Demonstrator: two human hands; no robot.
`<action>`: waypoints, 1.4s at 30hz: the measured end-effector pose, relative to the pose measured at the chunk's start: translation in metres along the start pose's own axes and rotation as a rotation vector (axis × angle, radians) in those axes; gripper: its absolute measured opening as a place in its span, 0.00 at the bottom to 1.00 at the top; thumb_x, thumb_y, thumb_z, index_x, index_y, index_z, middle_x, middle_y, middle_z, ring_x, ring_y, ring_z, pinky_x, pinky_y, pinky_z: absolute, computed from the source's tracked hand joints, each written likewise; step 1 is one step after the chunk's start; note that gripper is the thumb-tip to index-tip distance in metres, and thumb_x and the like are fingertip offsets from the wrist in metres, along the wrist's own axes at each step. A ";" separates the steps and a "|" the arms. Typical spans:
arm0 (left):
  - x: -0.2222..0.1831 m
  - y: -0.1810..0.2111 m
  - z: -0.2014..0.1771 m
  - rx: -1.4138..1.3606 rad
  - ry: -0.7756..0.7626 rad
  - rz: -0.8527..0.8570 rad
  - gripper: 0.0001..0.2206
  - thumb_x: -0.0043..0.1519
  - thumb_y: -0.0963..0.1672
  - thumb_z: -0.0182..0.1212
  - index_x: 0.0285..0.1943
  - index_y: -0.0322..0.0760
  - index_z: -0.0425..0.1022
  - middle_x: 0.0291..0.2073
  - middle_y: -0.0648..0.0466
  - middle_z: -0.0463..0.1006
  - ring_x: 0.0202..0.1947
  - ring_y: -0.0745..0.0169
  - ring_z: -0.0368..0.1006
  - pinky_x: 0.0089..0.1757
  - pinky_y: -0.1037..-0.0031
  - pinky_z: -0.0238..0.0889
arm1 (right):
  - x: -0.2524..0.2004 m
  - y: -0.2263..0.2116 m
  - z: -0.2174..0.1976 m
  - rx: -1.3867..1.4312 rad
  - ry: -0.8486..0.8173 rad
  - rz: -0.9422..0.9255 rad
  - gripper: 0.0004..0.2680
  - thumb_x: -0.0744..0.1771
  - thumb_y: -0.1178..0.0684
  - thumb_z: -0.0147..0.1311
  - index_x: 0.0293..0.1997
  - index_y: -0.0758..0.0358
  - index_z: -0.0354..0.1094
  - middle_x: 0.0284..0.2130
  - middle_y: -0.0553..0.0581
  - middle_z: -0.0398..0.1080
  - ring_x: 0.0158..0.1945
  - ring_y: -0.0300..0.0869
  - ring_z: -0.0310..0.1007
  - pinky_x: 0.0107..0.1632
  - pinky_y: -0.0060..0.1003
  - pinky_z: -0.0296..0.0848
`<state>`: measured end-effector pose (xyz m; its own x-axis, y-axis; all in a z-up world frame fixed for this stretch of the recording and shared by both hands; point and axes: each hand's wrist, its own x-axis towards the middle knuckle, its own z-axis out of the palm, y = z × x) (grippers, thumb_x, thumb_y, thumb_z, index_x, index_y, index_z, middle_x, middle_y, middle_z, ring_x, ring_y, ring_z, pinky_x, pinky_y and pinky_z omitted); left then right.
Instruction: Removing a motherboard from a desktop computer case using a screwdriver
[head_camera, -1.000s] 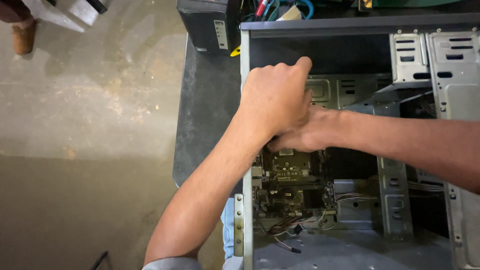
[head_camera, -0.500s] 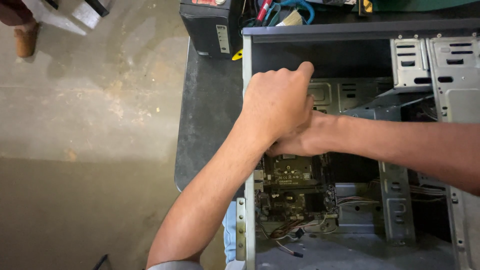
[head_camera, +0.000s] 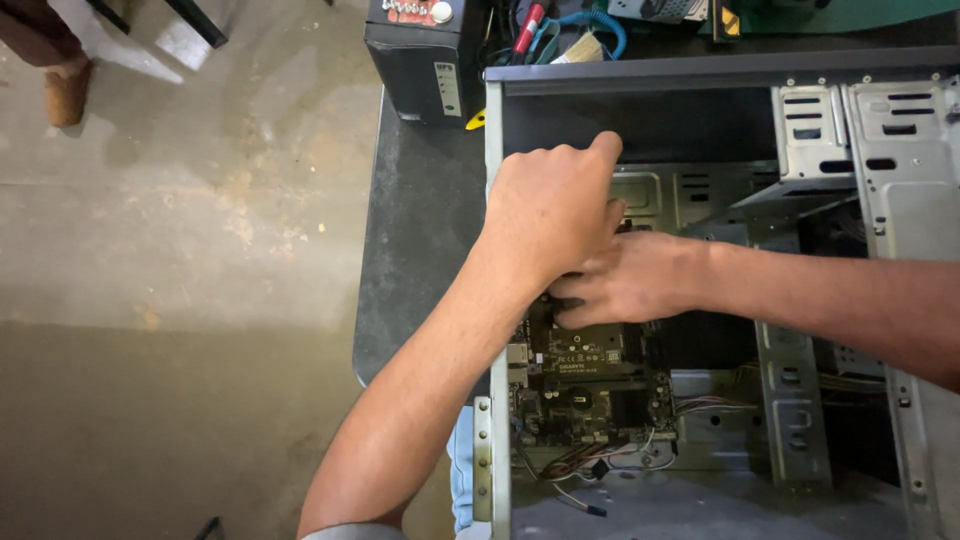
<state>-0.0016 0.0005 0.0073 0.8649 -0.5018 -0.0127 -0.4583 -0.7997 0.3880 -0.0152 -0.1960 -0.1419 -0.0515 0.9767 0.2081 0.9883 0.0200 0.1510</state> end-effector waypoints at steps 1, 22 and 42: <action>0.000 -0.001 0.001 -0.002 0.000 0.011 0.19 0.60 0.46 0.69 0.59 0.35 0.76 0.36 0.38 0.87 0.37 0.32 0.87 0.40 0.41 0.79 | 0.003 0.002 -0.008 0.047 0.003 -0.001 0.07 0.71 0.48 0.54 0.55 0.39 0.70 0.51 0.50 0.71 0.51 0.51 0.73 0.42 0.48 0.75; -0.001 -0.001 -0.002 0.018 -0.006 0.000 0.15 0.64 0.51 0.64 0.50 0.40 0.73 0.35 0.39 0.86 0.39 0.27 0.85 0.43 0.39 0.76 | 0.036 -0.038 -0.031 0.124 -0.091 0.239 0.13 0.68 0.54 0.59 0.59 0.57 0.72 0.49 0.65 0.74 0.42 0.60 0.80 0.38 0.55 0.81; 0.001 -0.007 0.003 0.084 -0.095 -0.162 0.16 0.67 0.58 0.62 0.54 0.54 0.71 0.36 0.50 0.86 0.38 0.30 0.81 0.38 0.42 0.71 | -0.198 0.113 -0.231 0.539 0.949 1.406 0.10 0.66 0.63 0.67 0.50 0.64 0.73 0.52 0.61 0.81 0.55 0.43 0.82 0.58 0.36 0.82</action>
<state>0.0017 0.0053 0.0018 0.9073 -0.3900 -0.1573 -0.3335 -0.8951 0.2960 0.0736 -0.4367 0.0571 0.9280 -0.1249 0.3511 0.2795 -0.3899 -0.8774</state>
